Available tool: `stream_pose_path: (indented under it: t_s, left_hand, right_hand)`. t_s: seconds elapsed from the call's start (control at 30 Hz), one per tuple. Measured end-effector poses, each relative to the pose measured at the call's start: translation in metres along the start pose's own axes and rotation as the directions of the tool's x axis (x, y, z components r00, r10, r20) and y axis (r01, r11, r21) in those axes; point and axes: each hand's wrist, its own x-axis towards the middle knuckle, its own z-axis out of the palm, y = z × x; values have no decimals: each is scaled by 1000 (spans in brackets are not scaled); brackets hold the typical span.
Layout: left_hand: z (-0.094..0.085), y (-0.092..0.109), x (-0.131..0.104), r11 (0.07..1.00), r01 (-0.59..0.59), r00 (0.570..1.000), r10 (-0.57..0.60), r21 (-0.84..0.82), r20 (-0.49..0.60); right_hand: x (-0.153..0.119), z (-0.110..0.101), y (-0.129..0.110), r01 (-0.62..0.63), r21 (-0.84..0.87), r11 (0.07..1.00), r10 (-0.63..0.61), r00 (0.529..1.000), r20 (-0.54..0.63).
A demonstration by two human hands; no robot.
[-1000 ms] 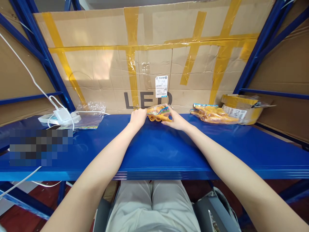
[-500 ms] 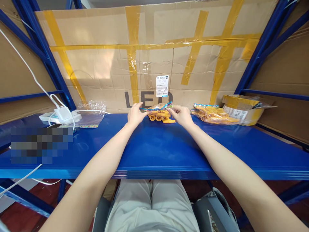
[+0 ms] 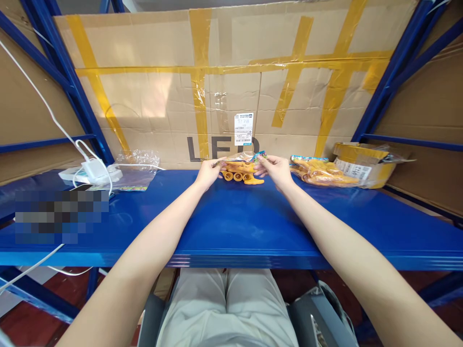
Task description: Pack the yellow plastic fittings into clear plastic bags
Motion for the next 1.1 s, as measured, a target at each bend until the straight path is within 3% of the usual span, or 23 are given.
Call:
stream_pose_path:
  t_s: [0.17,0.33,0.4,0.5,0.6,0.7,0.83,0.97,1.1]
  left_hand:
    - [0,10,-1,944,-294,955,295,151,18]
    - [-2,11,-1,920,-358,931,364,158,-14]
    - [-2,9,-1,947,-298,949,308,117,-72]
    - [1,6,-1,996,-93,990,93,2,-102]
    - [3,4,-4,986,144,990,-143,-81,12]
    - [5,1,-6,970,226,971,-218,-88,96]
    - [6,-2,-3,994,98,995,-97,-38,12]
    - [4,-4,2,989,-117,991,122,85,-54]
    - [0,-1,4,949,-266,962,272,168,-16]
  right_hand:
    - [3,1,-2,163,82,983,-153,982,-109]
    - [3,2,-4,231,40,972,-225,967,-120]
    - [2,3,-4,203,52,978,-198,976,-94]
    - [2,4,-3,183,60,981,-176,979,-105]
    - [2,3,-2,165,68,984,-156,980,-122]
    - [2,1,-1,70,87,994,-63,995,-82]
    - [2,1,0,-61,105,993,62,998,-5]
    - [3,5,1,103,106,989,-95,992,-82]
    - [2,7,0,229,19,973,-225,966,-124]
